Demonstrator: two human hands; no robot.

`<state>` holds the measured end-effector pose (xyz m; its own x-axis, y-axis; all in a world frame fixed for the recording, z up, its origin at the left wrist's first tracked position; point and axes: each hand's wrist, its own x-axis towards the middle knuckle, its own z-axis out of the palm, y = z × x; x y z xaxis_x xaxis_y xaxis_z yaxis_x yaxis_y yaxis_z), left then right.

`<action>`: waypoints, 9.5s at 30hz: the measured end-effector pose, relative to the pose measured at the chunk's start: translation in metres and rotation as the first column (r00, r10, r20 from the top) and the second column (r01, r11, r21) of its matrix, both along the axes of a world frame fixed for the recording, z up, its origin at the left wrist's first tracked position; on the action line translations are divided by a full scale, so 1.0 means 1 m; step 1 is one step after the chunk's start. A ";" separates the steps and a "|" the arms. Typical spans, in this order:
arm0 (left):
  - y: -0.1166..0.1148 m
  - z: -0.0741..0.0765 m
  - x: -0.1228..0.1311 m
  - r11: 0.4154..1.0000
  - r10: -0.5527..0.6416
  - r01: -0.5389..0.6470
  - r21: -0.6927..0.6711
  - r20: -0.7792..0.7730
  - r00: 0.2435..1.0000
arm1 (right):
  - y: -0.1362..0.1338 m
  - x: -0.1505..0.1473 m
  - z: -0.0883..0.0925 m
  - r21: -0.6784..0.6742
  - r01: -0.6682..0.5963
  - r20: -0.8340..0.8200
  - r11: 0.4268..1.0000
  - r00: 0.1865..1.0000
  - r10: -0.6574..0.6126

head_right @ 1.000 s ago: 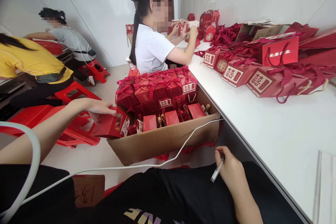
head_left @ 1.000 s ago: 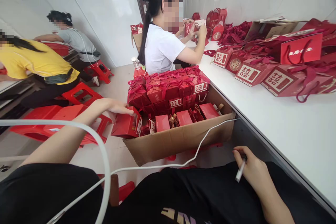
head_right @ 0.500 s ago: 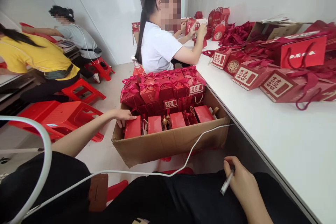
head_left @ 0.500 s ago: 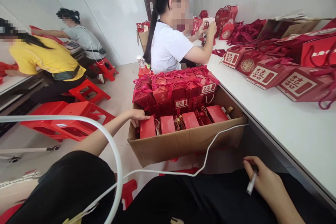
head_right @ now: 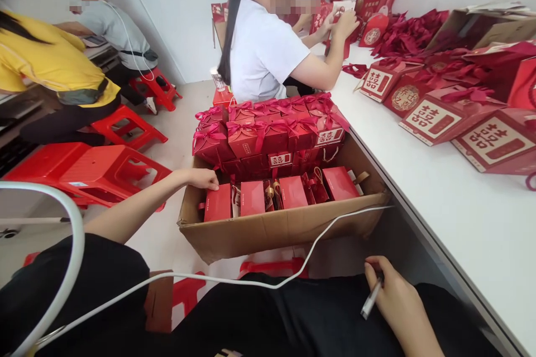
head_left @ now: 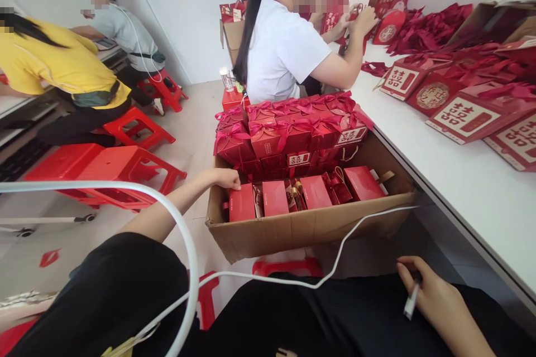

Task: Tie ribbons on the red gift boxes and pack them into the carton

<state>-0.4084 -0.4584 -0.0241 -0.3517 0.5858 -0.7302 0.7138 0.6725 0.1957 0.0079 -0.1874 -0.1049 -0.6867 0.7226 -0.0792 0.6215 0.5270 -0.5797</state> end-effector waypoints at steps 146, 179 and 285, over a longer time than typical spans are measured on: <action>0.445 0.038 0.457 0.159 -0.966 0.725 0.670 -0.046 0.254 | 0.078 0.179 0.106 -0.141 0.795 -0.430 0.589 0.487 -0.760; 0.443 0.042 0.456 0.167 -0.968 0.734 0.658 -0.031 0.249 | 0.076 0.179 0.105 -0.175 0.792 -0.417 0.585 0.478 -0.773; 0.503 0.270 0.250 0.031 -0.083 0.668 0.743 -0.665 0.743 | 0.113 0.231 0.081 0.216 0.858 -0.514 0.465 0.505 -0.693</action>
